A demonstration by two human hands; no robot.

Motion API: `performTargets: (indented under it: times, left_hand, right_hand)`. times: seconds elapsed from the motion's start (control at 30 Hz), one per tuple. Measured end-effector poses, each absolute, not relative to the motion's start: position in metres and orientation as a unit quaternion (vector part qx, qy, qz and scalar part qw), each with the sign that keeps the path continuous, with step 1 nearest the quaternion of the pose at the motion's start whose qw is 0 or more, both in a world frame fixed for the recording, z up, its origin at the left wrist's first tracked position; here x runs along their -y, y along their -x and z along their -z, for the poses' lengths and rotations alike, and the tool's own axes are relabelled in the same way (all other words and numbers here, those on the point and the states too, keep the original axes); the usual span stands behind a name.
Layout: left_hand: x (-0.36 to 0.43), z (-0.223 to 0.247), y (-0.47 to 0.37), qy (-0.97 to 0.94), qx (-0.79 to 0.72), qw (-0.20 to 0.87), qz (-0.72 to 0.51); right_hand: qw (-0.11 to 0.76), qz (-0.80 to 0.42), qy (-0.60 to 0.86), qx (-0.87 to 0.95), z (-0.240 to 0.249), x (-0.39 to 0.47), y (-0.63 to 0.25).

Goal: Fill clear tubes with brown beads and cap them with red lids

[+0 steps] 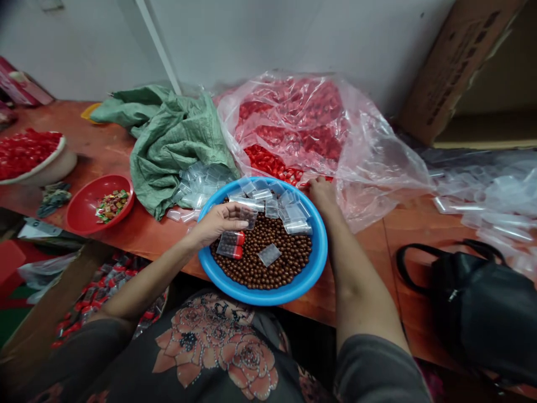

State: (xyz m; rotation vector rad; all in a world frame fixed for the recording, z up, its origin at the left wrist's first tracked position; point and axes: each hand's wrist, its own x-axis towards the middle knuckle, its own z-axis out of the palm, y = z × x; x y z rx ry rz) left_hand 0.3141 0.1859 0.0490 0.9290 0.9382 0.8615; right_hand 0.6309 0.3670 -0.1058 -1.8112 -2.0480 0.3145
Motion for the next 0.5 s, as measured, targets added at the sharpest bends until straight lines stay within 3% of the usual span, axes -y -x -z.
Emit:
performTargets:
  times: [0.33,0.5]
  left_hand:
    - [-0.185,-0.031,-0.315,-0.340,-0.410,0.760,-0.373]
    - [-0.185,-0.029,-0.317,-0.313,-0.368,0.792,-0.372]
  right_hand:
    - [0.484,-0.258,0.646,0.530,0.059,-0.324,-0.636]
    - [0.619,-0.469,0.475,0.414,-0.001,-0.261,-0.613]
